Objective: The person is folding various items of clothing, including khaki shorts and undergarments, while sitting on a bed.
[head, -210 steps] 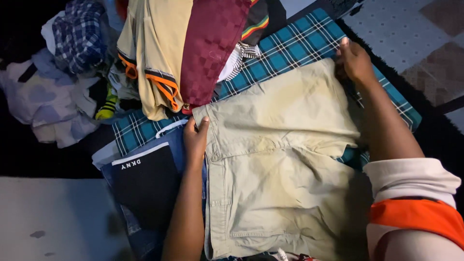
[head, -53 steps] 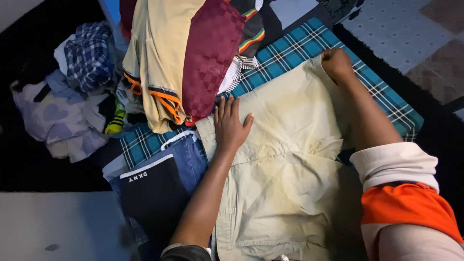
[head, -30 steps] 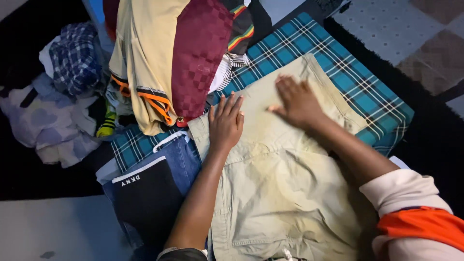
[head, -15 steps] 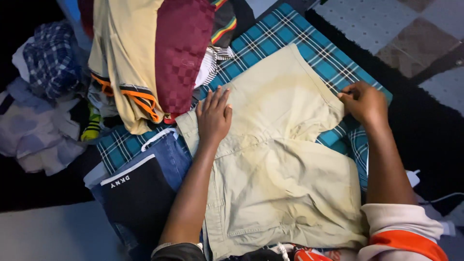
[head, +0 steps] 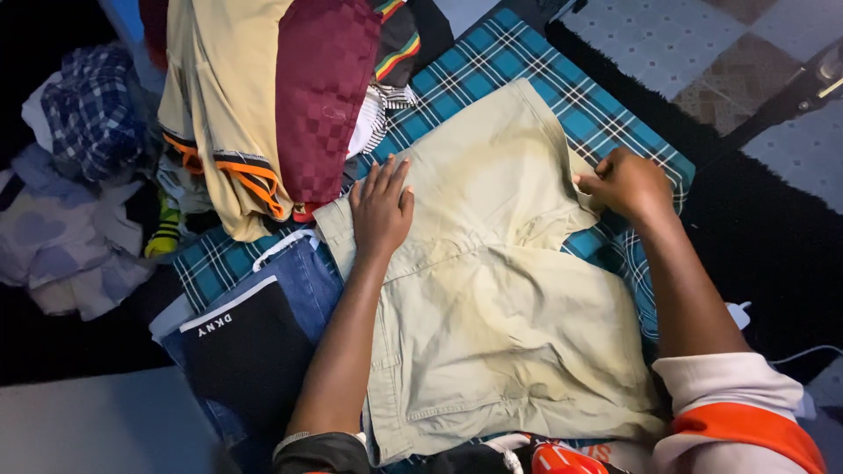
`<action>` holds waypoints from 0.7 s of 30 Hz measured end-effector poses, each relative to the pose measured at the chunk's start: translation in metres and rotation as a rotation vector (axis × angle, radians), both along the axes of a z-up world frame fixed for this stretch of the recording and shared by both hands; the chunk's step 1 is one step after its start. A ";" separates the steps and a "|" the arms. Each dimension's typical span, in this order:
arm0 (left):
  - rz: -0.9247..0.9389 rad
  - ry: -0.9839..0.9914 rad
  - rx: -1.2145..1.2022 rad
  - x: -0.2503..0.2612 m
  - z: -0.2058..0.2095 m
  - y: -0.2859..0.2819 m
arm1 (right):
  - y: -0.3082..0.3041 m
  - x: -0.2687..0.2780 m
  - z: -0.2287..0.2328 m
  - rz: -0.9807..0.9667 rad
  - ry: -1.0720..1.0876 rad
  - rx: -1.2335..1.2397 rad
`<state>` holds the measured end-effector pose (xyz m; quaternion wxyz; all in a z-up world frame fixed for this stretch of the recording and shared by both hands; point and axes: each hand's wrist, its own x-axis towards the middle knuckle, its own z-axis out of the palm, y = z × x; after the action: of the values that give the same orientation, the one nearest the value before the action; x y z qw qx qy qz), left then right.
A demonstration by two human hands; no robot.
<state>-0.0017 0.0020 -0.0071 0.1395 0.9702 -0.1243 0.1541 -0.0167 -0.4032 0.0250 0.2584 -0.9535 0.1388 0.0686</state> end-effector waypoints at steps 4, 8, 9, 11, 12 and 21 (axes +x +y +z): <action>0.005 0.010 0.005 -0.001 0.001 -0.002 | -0.007 0.001 -0.008 0.057 0.027 -0.051; 0.010 0.005 0.002 0.000 0.002 -0.001 | -0.032 0.006 -0.025 0.007 0.003 0.094; 0.011 0.007 0.001 0.000 0.001 0.000 | -0.034 0.007 -0.024 0.022 -0.016 0.004; 0.012 0.011 0.000 0.000 0.000 0.001 | -0.037 0.008 -0.026 0.037 -0.033 -0.085; -0.001 0.003 0.003 -0.001 -0.001 0.001 | -0.040 0.008 -0.029 0.035 -0.024 -0.092; -0.013 -0.026 -0.016 0.001 0.000 0.001 | -0.040 -0.004 -0.018 -0.035 0.044 -0.021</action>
<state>-0.0008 0.0029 -0.0066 0.1467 0.9661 -0.1313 0.1667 -0.0205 -0.4433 0.0075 0.2466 -0.9519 0.1618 0.0834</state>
